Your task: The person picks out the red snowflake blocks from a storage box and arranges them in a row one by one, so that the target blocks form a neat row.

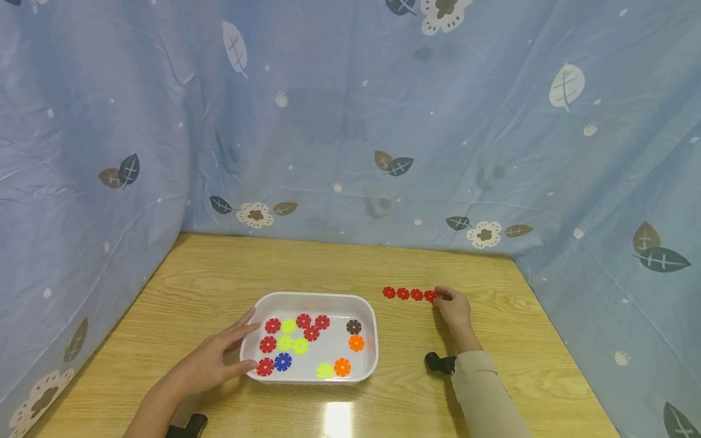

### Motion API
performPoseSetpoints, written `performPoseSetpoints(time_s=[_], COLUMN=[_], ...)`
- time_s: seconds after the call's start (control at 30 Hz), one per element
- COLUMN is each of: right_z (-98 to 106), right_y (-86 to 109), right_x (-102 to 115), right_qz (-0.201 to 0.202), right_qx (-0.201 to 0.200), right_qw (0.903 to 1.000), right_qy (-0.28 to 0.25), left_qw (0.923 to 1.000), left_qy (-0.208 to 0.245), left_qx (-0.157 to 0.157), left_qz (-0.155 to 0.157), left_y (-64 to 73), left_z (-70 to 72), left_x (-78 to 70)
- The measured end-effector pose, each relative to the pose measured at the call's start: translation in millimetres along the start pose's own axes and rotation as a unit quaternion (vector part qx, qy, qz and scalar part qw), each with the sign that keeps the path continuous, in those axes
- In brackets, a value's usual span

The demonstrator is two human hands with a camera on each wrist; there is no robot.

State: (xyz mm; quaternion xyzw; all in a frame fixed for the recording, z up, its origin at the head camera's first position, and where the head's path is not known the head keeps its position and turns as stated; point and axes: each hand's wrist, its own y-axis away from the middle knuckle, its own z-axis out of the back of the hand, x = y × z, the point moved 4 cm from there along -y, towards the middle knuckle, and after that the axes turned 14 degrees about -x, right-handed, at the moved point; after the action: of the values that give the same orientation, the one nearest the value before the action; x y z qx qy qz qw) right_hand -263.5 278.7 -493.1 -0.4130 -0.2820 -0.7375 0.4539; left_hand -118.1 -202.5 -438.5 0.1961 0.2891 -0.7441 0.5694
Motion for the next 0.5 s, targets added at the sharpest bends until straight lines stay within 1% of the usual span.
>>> performPoseSetpoints(time_s=[0.17, 0.23, 0.33, 0.4, 0.5], right_z=[4, 5, 8, 8, 7], right_y=[3.8, 5.3, 7.5, 10.2, 17.6], right_x=[3, 6, 12, 17, 27], right_qz=[-0.018, -0.019, -0.004, 0.010, 0.030], right_qx=[0.018, 0.026, 0.035, 0.040, 0.048], right_qw=[0.9993, 0.9989, 0.9988, 0.9985, 0.9970], right_qy=[-0.026, -0.033, -0.034, -0.036, -0.053], left_qw=[1.0000, 1.0000, 0.9999, 1.0000, 1.0000], left_qy=[0.001, -0.001, -0.003, -0.002, 0.000], left_qx=[-0.003, -0.007, -0.007, -0.004, 0.000], left_qz=[0.001, -0.006, -0.011, -0.005, 0.006], left_y=[-0.5, -0.8, -0.9, -0.8, -0.8], left_z=[1.3, 1.9, 1.9, 1.6, 1.4], left_x=[-2.1, -3.4, -4.0, -3.3, -1.7])
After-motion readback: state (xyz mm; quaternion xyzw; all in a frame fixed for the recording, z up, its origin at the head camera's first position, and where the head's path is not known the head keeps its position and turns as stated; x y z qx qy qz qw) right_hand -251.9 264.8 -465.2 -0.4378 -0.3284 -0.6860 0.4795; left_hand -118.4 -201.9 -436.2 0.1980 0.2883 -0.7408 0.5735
